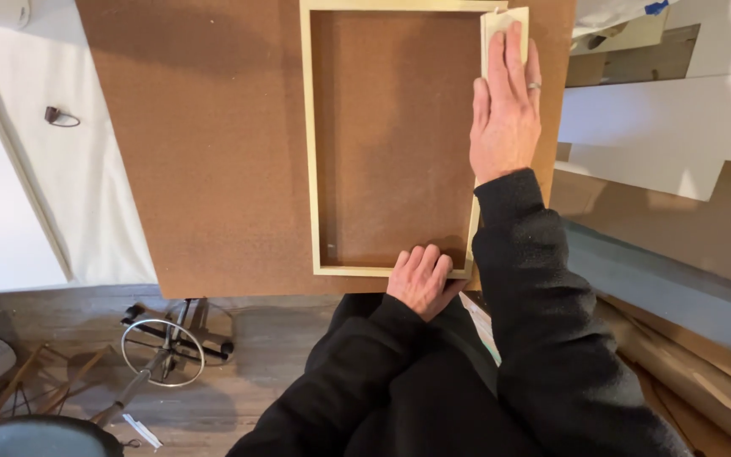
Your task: Sanding the inner edges of a wooden picture frame using a sanding block.
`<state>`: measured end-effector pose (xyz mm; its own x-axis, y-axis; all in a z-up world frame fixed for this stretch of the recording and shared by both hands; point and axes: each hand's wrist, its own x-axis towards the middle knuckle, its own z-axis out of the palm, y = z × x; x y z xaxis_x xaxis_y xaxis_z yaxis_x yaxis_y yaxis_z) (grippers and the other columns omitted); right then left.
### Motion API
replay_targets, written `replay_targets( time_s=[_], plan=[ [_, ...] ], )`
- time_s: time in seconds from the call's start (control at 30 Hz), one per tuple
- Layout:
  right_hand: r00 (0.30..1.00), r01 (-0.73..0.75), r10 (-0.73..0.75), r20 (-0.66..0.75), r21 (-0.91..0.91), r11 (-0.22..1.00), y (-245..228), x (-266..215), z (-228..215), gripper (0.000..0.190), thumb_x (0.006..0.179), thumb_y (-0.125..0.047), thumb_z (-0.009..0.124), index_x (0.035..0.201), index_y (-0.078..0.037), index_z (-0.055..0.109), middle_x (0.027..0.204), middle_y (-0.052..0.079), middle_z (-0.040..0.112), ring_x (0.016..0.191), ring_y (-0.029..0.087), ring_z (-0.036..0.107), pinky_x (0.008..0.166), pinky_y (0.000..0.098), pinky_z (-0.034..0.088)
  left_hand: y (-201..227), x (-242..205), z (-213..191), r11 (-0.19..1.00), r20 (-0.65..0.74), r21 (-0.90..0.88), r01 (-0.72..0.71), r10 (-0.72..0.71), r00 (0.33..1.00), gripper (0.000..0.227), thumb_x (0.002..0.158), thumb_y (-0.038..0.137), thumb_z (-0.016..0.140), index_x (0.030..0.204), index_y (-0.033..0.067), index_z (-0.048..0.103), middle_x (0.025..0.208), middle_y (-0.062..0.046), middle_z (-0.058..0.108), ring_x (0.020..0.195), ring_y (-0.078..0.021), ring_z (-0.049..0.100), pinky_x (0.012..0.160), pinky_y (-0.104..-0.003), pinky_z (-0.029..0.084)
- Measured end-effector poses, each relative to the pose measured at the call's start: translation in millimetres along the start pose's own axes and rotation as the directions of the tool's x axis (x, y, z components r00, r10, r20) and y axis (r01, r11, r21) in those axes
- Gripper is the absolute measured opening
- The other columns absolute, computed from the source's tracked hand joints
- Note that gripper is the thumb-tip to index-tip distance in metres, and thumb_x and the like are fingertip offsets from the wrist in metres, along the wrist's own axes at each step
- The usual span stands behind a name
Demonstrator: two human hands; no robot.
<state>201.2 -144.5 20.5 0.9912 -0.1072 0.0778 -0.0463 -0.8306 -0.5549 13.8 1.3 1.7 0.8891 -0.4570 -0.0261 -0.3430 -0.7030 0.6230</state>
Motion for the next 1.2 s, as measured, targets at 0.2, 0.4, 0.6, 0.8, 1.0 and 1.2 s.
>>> replay_targets(
  time_s=[0.2,0.4,0.6,0.8,1.0,1.2],
  plan=[
    [0.998,0.053,-0.048,0.047,-0.114,0.992,-0.3,-16.4,-0.4,0.049,0.11,-0.012,0.055,0.158,-0.011,0.046,0.166,0.01,0.039,0.151,0.041,0.038,0.122,0.0469,0.041,-6.8,4.4,8.0,1.0,-0.048,-0.024,0.003,-0.005,0.999,0.042,0.078,0.043,0.082,0.092,0.0109,0.058,0.093,-0.008,0.053,0.09,-0.0281,0.055,0.078,-0.041,0.044],
    [0.996,0.08,-0.077,0.036,-0.091,0.993,-0.7,-14.6,-6.1,0.048,0.114,-0.01,0.054,0.16,-0.009,0.045,0.168,0.012,0.039,0.154,0.043,0.035,0.124,0.0459,0.04,-5.3,3.7,9.7,1.0,0.005,-0.002,0.006,-0.006,1.0,0.042,0.081,0.043,0.082,0.093,0.0116,0.057,0.093,-0.007,0.054,0.091,-0.0276,0.055,0.078,-0.041,0.044],
    [0.999,0.021,-0.022,0.027,0.02,1.0,-2.4,2.0,-11.7,0.046,0.116,-0.01,0.054,0.161,-0.009,0.044,0.17,0.01,0.041,0.157,0.043,0.036,0.126,0.0434,0.041,2.0,-7.2,4.8,1.0,0.019,-0.022,0.017,-0.016,1.0,0.042,0.08,0.042,0.081,0.095,0.011,0.058,0.094,-0.008,0.054,0.091,-0.0285,0.055,0.078,-0.042,0.044],
    [0.987,0.108,-0.095,0.127,-0.101,0.989,15.9,-46.7,-18.3,0.048,0.105,-0.01,0.057,0.153,-0.008,0.052,0.161,0.012,0.047,0.147,0.042,0.044,0.122,0.0478,0.039,-4.1,4.8,2.7,1.0,-0.041,-0.023,0.004,-0.005,0.999,0.041,0.079,0.043,0.08,0.093,0.0111,0.058,0.093,-0.007,0.053,0.089,-0.0281,0.054,0.076,-0.041,0.043],
    [0.989,0.127,-0.111,0.095,-0.174,0.977,51.2,-10.8,-0.9,0.047,0.111,-0.006,0.055,0.158,-0.01,0.051,0.165,0.011,0.048,0.147,0.047,0.042,0.122,0.0522,0.035,-1.7,-0.4,3.1,1.0,0.036,-0.022,0.005,-0.004,0.999,0.04,0.085,0.042,0.081,0.093,0.0114,0.057,0.093,-0.007,0.052,0.09,-0.027,0.054,0.077,-0.04,0.044],
    [0.98,0.14,-0.107,0.17,-0.194,0.971,25.0,-42.6,-12.5,0.049,0.107,-0.007,0.053,0.157,-0.008,0.05,0.161,0.008,0.047,0.148,0.046,0.043,0.123,0.0549,0.035,-2.3,2.2,-0.3,1.0,-0.073,-0.009,0.002,-0.002,0.997,0.041,0.079,0.041,0.081,0.096,0.011,0.059,0.095,-0.007,0.053,0.09,-0.0269,0.054,0.078,-0.04,0.043]
  ],
)
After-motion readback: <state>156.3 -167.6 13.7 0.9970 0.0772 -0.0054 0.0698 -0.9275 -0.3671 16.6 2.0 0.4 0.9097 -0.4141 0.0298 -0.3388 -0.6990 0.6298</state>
